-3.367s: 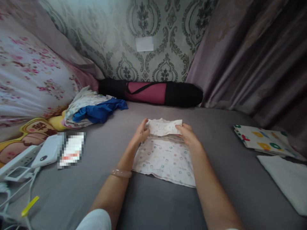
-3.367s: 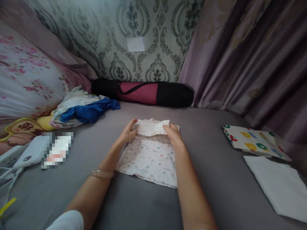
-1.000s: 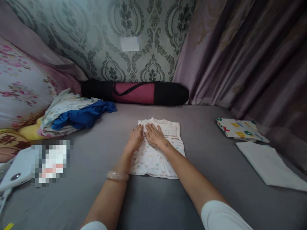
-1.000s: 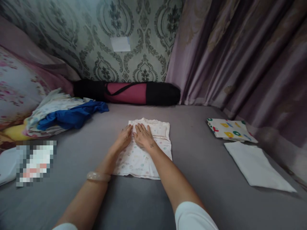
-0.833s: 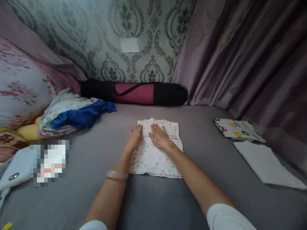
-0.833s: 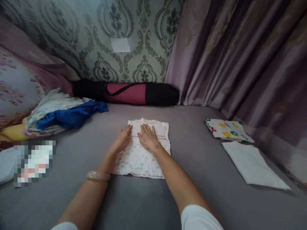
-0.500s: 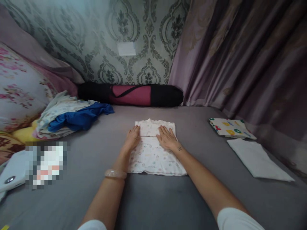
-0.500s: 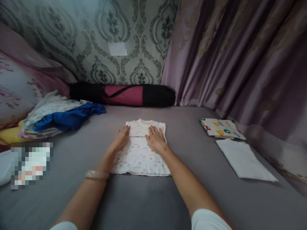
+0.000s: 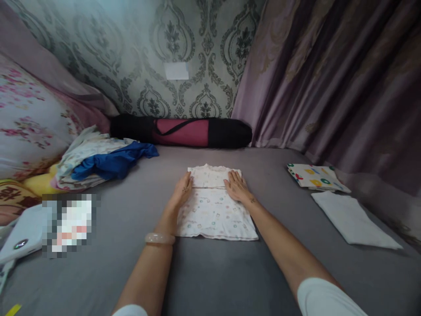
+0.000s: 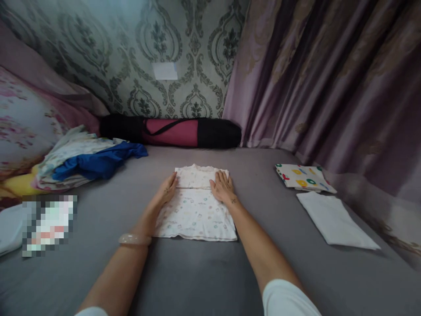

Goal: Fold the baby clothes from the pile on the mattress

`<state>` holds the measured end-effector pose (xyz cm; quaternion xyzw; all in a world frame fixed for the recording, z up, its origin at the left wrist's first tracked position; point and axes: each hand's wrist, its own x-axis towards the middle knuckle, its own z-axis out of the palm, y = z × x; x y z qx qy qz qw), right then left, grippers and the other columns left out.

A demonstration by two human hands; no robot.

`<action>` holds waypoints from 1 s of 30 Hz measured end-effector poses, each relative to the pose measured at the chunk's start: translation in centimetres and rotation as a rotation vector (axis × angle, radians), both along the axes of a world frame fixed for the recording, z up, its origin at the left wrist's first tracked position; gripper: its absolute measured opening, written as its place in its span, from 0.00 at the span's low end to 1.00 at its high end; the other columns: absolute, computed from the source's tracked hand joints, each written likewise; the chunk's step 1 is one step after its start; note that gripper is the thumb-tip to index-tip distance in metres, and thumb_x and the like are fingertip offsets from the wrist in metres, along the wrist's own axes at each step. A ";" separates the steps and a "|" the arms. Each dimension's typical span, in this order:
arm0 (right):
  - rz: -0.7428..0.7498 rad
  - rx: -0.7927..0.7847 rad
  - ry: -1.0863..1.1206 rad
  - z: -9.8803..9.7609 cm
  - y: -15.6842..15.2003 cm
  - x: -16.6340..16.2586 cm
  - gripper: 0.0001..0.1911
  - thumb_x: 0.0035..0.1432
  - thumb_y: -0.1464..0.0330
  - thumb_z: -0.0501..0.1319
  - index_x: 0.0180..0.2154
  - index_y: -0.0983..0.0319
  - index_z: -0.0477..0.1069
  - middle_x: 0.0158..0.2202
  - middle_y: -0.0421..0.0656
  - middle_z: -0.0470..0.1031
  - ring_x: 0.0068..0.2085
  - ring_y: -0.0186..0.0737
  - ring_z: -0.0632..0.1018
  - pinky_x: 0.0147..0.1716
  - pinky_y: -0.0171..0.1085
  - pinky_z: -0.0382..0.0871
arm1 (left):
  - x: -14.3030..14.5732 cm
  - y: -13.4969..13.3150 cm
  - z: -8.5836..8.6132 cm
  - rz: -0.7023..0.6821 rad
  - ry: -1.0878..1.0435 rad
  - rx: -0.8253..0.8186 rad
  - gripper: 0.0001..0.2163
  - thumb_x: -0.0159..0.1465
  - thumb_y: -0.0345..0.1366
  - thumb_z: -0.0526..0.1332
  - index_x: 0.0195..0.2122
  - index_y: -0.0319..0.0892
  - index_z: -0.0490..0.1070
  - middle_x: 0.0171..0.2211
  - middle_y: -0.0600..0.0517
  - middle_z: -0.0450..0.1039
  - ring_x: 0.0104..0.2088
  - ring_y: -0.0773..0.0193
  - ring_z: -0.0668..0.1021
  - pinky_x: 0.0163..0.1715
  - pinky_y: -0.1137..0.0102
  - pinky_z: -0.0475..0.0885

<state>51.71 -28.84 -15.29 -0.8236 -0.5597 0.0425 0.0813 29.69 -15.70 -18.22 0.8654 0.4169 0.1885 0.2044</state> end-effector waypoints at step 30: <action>0.240 0.014 0.056 0.4 4.0 -6.3 0.32 0.69 0.61 0.39 0.67 0.73 0.50 0.70 0.53 0.47 0.69 0.48 0.50 0.67 0.49 0.40 | -0.5 0.0 1.0 0.153 -0.411 -0.209 0.19 0.69 0.38 0.49 0.59 0.39 0.65 0.56 0.41 0.70 0.59 0.50 0.70 0.61 0.54 0.61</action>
